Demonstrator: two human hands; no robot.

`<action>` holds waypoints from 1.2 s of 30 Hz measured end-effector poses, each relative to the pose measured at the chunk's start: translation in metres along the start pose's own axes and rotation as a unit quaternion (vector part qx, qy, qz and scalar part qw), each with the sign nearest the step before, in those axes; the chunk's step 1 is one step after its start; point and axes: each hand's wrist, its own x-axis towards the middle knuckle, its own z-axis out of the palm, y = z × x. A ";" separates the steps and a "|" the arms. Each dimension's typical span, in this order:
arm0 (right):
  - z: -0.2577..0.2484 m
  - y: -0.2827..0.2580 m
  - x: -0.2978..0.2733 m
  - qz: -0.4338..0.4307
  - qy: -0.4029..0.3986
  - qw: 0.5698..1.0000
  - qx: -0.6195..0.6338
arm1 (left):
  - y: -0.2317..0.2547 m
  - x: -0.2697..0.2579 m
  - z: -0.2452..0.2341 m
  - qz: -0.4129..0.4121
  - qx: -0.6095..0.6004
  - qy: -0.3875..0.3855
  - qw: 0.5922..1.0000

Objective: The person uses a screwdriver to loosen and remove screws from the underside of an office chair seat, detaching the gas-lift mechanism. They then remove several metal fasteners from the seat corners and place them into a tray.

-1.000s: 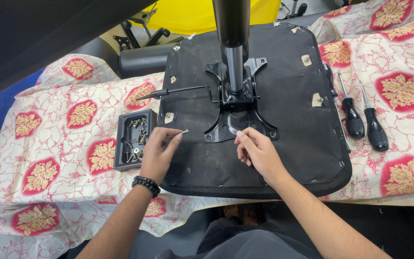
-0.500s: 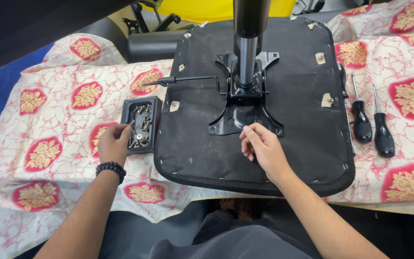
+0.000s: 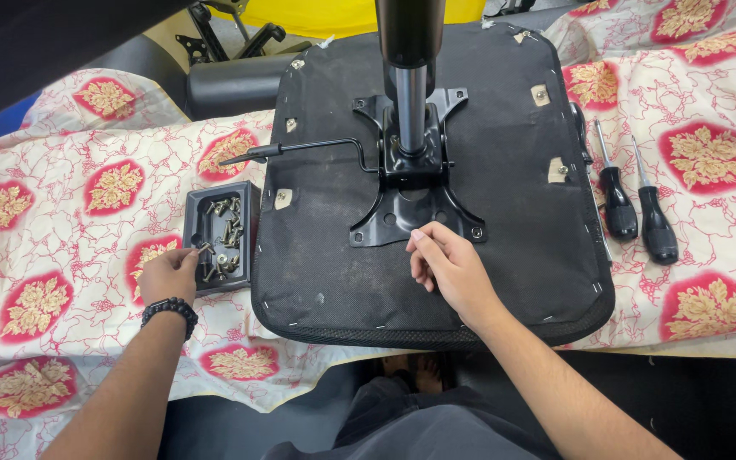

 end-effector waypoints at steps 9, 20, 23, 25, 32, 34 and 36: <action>0.005 -0.006 -0.001 0.005 0.010 0.998 -0.055 | -0.007 0.027 0.008 -0.003 0.023 0.020 1.000; 0.004 -0.004 -0.003 -0.020 -0.003 0.999 -0.029 | 0.021 0.018 0.015 0.050 -0.023 -0.063 0.996; 0.003 0.000 -0.001 -0.026 -0.006 0.999 -0.028 | 0.022 0.013 0.014 0.026 -0.039 -0.062 0.997; 0.003 0.001 0.000 -0.025 -0.010 0.999 -0.036 | 0.024 0.009 0.010 0.018 -0.043 -0.061 0.997; 0.004 0.001 0.001 -0.020 -0.004 1.000 -0.013 | 0.062 -0.010 0.009 0.033 -0.145 -0.081 0.986; 0.002 -0.004 0.003 -0.013 0.004 1.000 0.003 | 0.079 -0.018 0.014 0.048 -0.177 -0.100 0.978; 0.000 -0.010 0.006 -0.017 0.019 0.999 0.031 | 0.098 -0.028 0.021 0.121 -0.202 -0.092 0.967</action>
